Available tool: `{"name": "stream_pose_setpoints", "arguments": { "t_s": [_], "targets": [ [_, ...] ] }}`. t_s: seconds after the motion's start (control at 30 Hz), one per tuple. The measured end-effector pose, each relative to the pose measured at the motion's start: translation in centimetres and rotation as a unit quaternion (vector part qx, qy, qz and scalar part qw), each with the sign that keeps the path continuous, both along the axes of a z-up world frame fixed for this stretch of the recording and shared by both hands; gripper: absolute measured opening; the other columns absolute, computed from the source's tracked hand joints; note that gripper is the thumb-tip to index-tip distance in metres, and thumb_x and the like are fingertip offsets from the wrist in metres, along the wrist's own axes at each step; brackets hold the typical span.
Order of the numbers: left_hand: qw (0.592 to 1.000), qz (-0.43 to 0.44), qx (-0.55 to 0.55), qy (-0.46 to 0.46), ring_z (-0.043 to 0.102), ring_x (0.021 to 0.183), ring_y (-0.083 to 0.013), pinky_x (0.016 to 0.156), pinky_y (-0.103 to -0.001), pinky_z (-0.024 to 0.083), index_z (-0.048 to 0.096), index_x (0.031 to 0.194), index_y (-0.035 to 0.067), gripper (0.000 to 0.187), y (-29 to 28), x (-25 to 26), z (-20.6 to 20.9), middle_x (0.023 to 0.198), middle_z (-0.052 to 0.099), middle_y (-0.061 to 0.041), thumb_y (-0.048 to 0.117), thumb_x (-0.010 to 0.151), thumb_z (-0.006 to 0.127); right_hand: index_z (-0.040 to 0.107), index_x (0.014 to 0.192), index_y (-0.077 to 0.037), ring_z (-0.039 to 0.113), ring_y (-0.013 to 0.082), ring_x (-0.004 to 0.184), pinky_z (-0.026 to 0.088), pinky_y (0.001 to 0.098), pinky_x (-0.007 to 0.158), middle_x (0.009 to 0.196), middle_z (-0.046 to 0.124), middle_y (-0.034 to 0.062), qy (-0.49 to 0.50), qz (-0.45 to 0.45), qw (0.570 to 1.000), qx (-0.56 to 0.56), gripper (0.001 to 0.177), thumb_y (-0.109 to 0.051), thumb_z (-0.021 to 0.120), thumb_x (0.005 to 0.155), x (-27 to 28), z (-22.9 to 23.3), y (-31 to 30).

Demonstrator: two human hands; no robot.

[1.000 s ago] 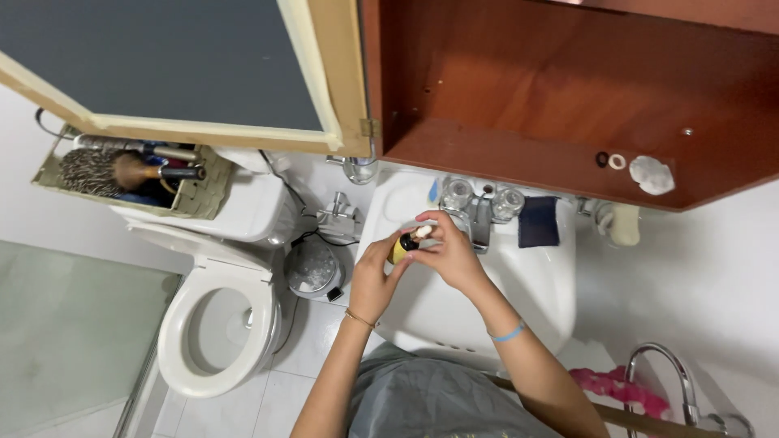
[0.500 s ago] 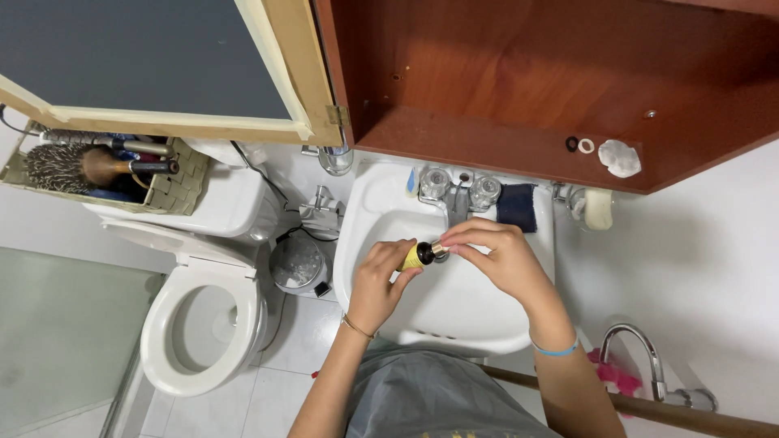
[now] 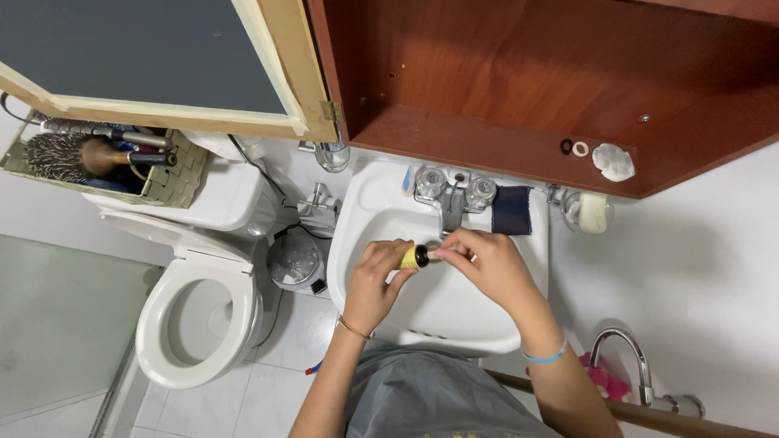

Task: The person holds a blue cloth, opens a pouch of liquid detergent, and wets the cloth under the sink faucet. They then arrange a bar of soap, a tube, toothpaste, and toothbrushes on the open cabinet shelf, place a pink scrunchie on the shelf, and wipe the faucet area with the cloth.

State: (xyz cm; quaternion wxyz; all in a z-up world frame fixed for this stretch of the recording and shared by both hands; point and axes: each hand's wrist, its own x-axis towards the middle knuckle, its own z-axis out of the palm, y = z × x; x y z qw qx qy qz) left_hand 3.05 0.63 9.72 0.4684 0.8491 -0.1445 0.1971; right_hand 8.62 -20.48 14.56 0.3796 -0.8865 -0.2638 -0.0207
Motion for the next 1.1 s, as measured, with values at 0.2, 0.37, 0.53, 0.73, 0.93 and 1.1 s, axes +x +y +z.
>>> {"name": "stream_pose_setpoints", "arguments": {
  "t_s": [0.2,0.37,0.53,0.73,0.93,1.1],
  "targets": [
    [0.997,-0.043,-0.045,0.055,0.066,0.1,-0.0295,0.087,-0.038,0.053,0.071,0.12,0.004,0.042,-0.6,0.1,-0.8,0.114,0.075,-0.01,0.019,0.083,0.082,0.072,0.094,-0.009,0.071,0.0202,0.069,0.055,0.0321,0.058,0.081,0.071,0.0049,0.031,-0.015,0.999,0.018,0.021,-0.03,0.072,0.091,-0.2,1.7,0.1],
    [0.984,-0.084,-0.107,0.113,0.066,0.096,-0.0267,0.086,-0.036,0.053,0.073,0.121,0.004,0.043,-0.5,-0.1,-1.1,0.106,0.076,-0.01,0.019,0.082,0.082,0.069,0.091,-0.007,0.068,0.0263,0.072,0.053,0.0374,0.061,0.082,0.068,0.0056,-0.089,-0.044,0.994,-0.052,0.026,-0.032,0.075,0.091,-0.8,0.6,0.5],
    [0.899,-0.161,-0.277,0.297,0.065,0.087,-0.0257,0.082,-0.034,0.054,0.073,0.125,0.005,0.044,-0.3,-0.1,-3.4,0.101,0.073,-0.012,0.021,0.085,0.08,0.067,0.103,-0.007,0.066,0.0292,0.071,0.051,0.0405,0.059,0.082,0.067,0.0093,-0.17,-0.035,0.984,-0.033,0.019,-0.021,0.07,0.091,-1.5,0.1,1.7],
    [0.988,0.056,0.097,-0.109,0.065,0.099,-0.0311,0.085,-0.041,0.049,0.069,0.121,0.0,0.044,-1.7,-0.8,0.7,0.117,0.072,-0.013,0.013,0.081,0.081,0.062,0.111,-0.007,0.065,0.0283,0.059,0.048,0.04,0.056,0.072,0.066,0.0154,-0.045,-0.119,0.991,0.028,0.013,-0.01,0.059,0.099,-0.7,-3.5,2.7],
    [0.976,0.099,0.103,-0.162,0.067,0.115,-0.0298,0.096,-0.04,0.052,0.065,0.124,0.001,0.042,-1.4,1.7,-1.2,0.121,0.071,-0.012,0.012,0.086,0.08,0.051,0.124,-0.006,0.059,0.0125,0.061,0.044,0.0272,0.056,0.072,0.068,0.0063,0.138,-0.126,0.965,0.185,0.027,-0.015,0.063,0.101,0.1,-3.6,2.7],
    [0.976,0.167,0.009,-0.142,0.063,0.118,-0.0358,0.1,-0.043,0.05,0.055,0.135,-0.002,0.048,-1.7,5.9,0.0,0.128,0.066,-0.019,0.012,0.094,0.074,0.047,0.13,-0.006,0.05,0.006,0.065,0.043,0.0223,0.059,0.078,0.059,-0.0016,0.183,-0.081,0.939,0.278,0.033,-0.016,0.062,0.102,0.0,-3.4,2.8]
  ]
}}
